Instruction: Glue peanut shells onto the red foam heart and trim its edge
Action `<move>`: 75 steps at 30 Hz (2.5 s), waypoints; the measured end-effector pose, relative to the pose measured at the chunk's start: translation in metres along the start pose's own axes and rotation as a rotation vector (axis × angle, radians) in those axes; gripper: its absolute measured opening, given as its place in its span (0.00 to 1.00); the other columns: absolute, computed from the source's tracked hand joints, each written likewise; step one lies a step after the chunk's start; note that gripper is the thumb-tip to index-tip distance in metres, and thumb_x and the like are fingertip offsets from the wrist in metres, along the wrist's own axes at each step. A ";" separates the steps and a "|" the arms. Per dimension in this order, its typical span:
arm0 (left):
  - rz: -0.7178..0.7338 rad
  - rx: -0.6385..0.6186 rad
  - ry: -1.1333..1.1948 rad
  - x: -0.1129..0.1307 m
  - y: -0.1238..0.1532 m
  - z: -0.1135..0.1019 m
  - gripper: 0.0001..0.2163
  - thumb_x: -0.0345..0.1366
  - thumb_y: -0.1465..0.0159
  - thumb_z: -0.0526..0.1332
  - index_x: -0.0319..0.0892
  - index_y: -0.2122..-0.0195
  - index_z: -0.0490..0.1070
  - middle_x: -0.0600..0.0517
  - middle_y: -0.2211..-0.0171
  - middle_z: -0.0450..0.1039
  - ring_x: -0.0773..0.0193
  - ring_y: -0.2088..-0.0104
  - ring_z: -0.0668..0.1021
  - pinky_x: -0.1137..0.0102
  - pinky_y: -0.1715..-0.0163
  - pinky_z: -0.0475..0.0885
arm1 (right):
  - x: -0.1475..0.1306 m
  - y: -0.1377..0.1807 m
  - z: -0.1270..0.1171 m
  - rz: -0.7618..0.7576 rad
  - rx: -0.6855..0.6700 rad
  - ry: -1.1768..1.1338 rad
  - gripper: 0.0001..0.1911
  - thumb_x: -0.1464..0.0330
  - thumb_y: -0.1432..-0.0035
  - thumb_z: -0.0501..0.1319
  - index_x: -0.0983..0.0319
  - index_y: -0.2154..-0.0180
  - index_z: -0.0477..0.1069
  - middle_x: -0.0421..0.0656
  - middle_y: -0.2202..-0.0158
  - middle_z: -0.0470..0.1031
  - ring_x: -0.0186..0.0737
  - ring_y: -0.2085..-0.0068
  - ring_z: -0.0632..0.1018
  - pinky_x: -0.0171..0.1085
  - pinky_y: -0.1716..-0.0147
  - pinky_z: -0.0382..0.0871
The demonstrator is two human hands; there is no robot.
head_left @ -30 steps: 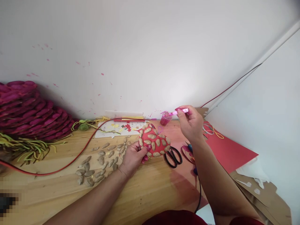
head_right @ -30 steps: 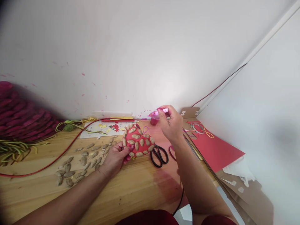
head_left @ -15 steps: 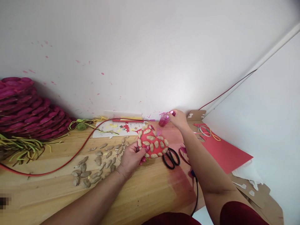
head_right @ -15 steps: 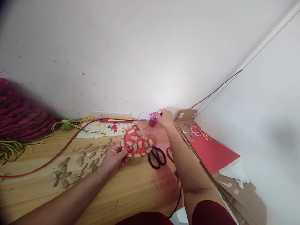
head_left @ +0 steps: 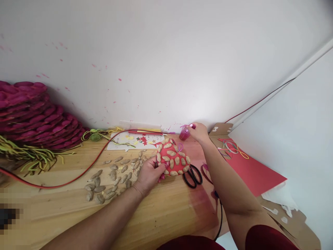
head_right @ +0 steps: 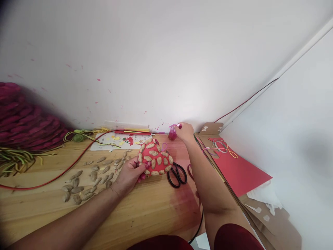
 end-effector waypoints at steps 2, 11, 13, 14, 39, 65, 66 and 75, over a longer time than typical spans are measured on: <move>-0.003 -0.003 -0.003 -0.001 0.000 -0.001 0.18 0.48 0.52 0.74 0.42 0.72 0.71 0.59 0.83 0.68 0.73 0.86 0.67 0.80 0.90 0.57 | 0.000 0.002 -0.002 -0.013 0.014 -0.017 0.14 0.60 0.37 0.59 0.61 0.68 0.79 0.46 0.69 0.80 0.43 0.67 0.74 0.39 0.67 0.58; 0.012 -0.017 -0.027 0.001 0.001 0.001 0.16 0.46 0.51 0.72 0.41 0.68 0.72 0.58 0.82 0.69 0.73 0.86 0.67 0.79 0.89 0.58 | -0.001 0.021 -0.024 -0.050 0.170 -0.139 0.14 0.60 0.38 0.59 0.61 0.68 0.77 0.46 0.71 0.78 0.44 0.68 0.74 0.40 0.67 0.60; 0.032 -0.025 -0.030 0.002 0.001 0.002 0.15 0.45 0.50 0.71 0.41 0.68 0.72 0.58 0.82 0.69 0.72 0.86 0.67 0.79 0.89 0.58 | -0.006 0.034 -0.037 -0.049 0.249 -0.184 0.17 0.58 0.34 0.55 0.62 0.62 0.77 0.46 0.68 0.79 0.44 0.66 0.75 0.40 0.65 0.62; 0.047 -0.027 -0.032 0.003 0.002 0.002 0.15 0.45 0.50 0.71 0.42 0.68 0.72 0.58 0.81 0.69 0.72 0.86 0.67 0.78 0.89 0.58 | -0.010 0.043 -0.043 -0.056 0.281 -0.207 0.18 0.58 0.33 0.53 0.62 0.60 0.77 0.45 0.67 0.79 0.44 0.66 0.75 0.40 0.64 0.63; 0.340 -0.059 -0.282 -0.005 0.001 -0.003 0.11 0.35 0.42 0.63 0.40 0.59 0.78 0.54 0.70 0.76 0.66 0.71 0.73 0.73 0.67 0.69 | -0.060 0.131 -0.064 -0.489 0.409 -0.437 0.06 0.66 0.32 0.60 0.58 0.60 0.75 0.42 0.64 0.79 0.42 0.61 0.78 0.41 0.59 0.69; 0.336 -0.078 -0.250 0.002 0.003 -0.001 0.12 0.35 0.44 0.63 0.40 0.59 0.79 0.53 0.68 0.79 0.66 0.71 0.74 0.73 0.67 0.70 | -0.054 0.130 -0.066 -0.416 0.457 -0.459 0.07 0.64 0.32 0.60 0.58 0.61 0.75 0.41 0.64 0.80 0.41 0.62 0.78 0.40 0.59 0.69; 0.339 -0.079 -0.254 0.003 0.003 0.000 0.11 0.35 0.44 0.63 0.40 0.60 0.79 0.53 0.69 0.79 0.66 0.71 0.74 0.73 0.67 0.70 | -0.054 0.130 -0.066 -0.412 0.445 -0.468 0.07 0.64 0.32 0.60 0.58 0.60 0.75 0.41 0.64 0.80 0.41 0.62 0.78 0.40 0.59 0.69; 0.332 -0.092 -0.252 0.003 0.003 0.000 0.11 0.35 0.44 0.63 0.40 0.61 0.79 0.53 0.68 0.79 0.66 0.70 0.75 0.73 0.66 0.71 | -0.057 0.128 -0.065 -0.411 0.448 -0.466 0.07 0.63 0.32 0.60 0.58 0.61 0.75 0.41 0.65 0.79 0.41 0.62 0.78 0.40 0.60 0.69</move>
Point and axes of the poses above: each hand's wrist, its own y-axis away from the middle knuckle, its own z-axis out of the palm, x = y × z, the point moved 2 cm from there along -y, towards the middle knuckle
